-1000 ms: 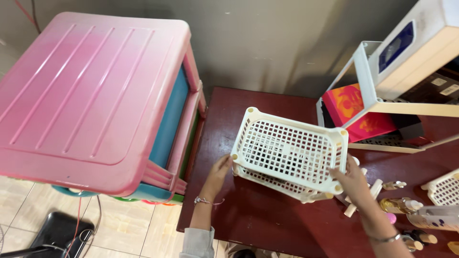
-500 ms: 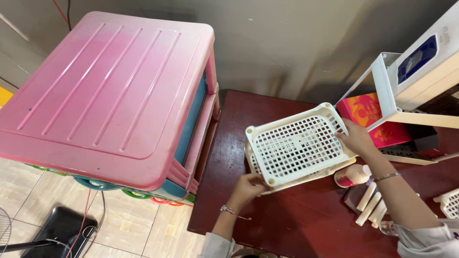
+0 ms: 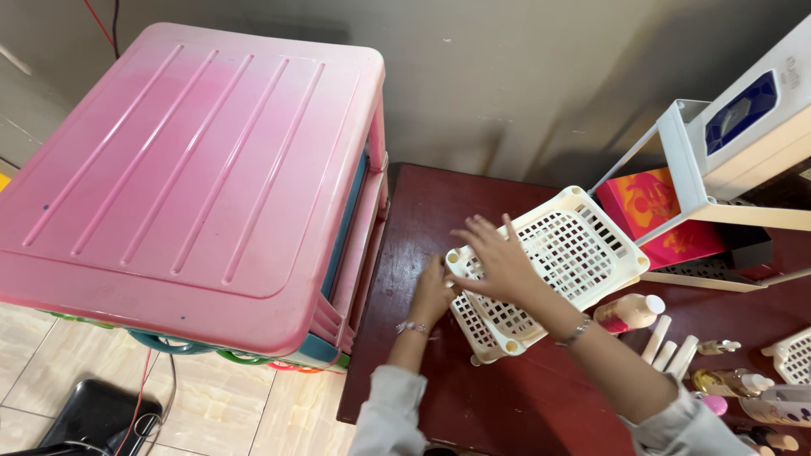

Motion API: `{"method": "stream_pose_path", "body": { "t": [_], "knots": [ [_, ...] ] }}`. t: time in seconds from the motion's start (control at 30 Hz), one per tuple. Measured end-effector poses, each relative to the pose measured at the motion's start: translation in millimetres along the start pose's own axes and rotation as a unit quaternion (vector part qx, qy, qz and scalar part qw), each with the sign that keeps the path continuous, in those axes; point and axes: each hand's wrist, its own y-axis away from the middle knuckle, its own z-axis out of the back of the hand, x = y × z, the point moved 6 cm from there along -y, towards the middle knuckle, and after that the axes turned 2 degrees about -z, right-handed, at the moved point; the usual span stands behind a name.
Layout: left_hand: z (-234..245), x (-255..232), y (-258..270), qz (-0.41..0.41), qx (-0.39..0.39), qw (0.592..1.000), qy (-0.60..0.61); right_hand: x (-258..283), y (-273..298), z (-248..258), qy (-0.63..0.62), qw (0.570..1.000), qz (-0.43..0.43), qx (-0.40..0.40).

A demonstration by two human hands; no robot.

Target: The person removes bottles and small items from a white plastic storage rack, then disassembles the rack by detaching the shelves and legs. They wipe the rack components with a cloth and reassemble the rack by inserting the legs and stacking the shelves back together.

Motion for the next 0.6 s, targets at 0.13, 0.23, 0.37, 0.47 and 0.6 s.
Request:
{"method": "stream_pose_path", "body": {
  "t": [0.13,0.23,0.37,0.47,0.6],
  "knots": [
    [-62.9,43.7,-25.2,0.11,0.044,0.853,0.509,5.4,-16.9,-36.3,-0.012,0.992,-0.05,0.119],
    [-77.0,59.1,-30.8,0.03,0.068,0.926,0.371,-0.4,-16.1,-45.4,-0.104,0.992,-0.036,0.068],
    [-71.7,61.5,-32.8,0.045,0.11,0.923,0.367,0.6,-14.3,-51.6,-0.127,0.99,-0.007,0.054],
    [-58.8,45.3,-29.4,0.036,0.099,0.945,0.31,0.3,-15.4,-52.1,-0.166,0.982,-0.051,0.069],
    [-51.8,20.5,-19.5,0.085,-0.003,0.961,0.262,11.0,-17.8,-43.2,-0.04,0.996,-0.032,0.066]
  ]
}}
